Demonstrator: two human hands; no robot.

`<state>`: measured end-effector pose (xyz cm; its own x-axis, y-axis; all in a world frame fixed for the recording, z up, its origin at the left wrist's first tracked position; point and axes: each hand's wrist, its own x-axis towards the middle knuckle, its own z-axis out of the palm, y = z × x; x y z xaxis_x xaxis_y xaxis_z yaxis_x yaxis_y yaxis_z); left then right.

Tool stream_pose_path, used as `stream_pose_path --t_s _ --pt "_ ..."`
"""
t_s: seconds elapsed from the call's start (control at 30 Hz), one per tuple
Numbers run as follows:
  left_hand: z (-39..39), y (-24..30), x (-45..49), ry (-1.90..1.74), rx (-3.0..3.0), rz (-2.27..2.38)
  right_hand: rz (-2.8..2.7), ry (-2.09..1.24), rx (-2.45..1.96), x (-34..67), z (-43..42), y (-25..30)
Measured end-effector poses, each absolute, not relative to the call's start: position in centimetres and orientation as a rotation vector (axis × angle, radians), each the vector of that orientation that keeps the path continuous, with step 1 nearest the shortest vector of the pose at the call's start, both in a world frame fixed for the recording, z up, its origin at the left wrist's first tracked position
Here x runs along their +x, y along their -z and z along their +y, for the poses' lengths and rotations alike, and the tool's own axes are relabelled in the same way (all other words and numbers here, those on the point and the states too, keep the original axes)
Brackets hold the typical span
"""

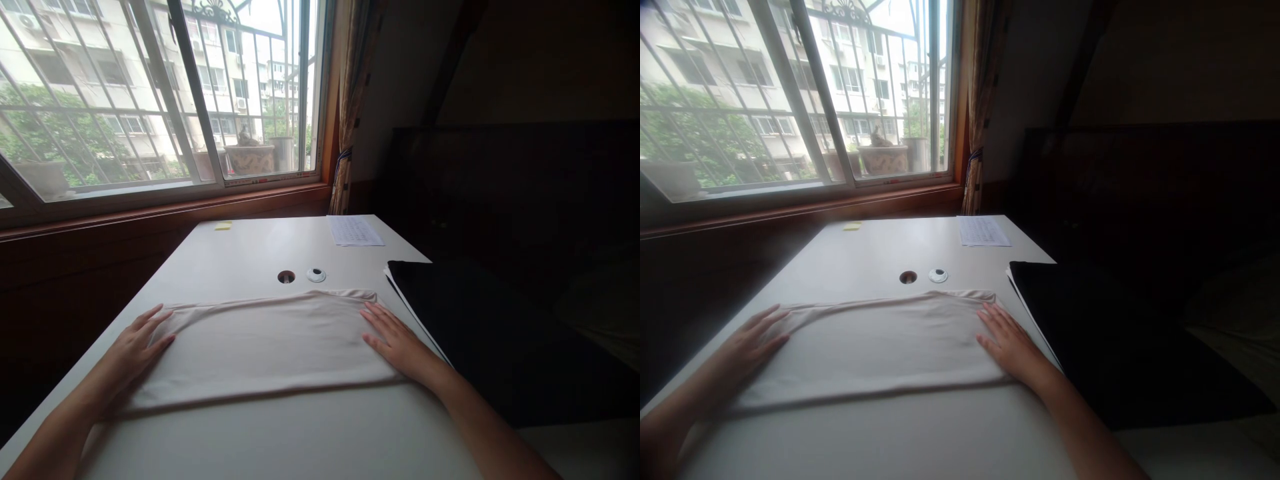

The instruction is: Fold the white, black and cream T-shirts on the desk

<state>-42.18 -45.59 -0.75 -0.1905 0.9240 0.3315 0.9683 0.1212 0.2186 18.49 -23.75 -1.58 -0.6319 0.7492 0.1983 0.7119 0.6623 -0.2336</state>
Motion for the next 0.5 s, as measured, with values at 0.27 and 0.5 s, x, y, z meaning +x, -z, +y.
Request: stream_pose_path --t_s 0.27,0.5 --pt "-46.3 -0.4 -42.5 0.735 -1.701 -2.573 -2.597 -0.179 -1.149 18.7 -23.6 1.8" --pt "-47.1 -2.3 -42.8 0.663 -1.562 -2.876 -2.589 -0.178 -1.149 18.6 -23.7 1.8"
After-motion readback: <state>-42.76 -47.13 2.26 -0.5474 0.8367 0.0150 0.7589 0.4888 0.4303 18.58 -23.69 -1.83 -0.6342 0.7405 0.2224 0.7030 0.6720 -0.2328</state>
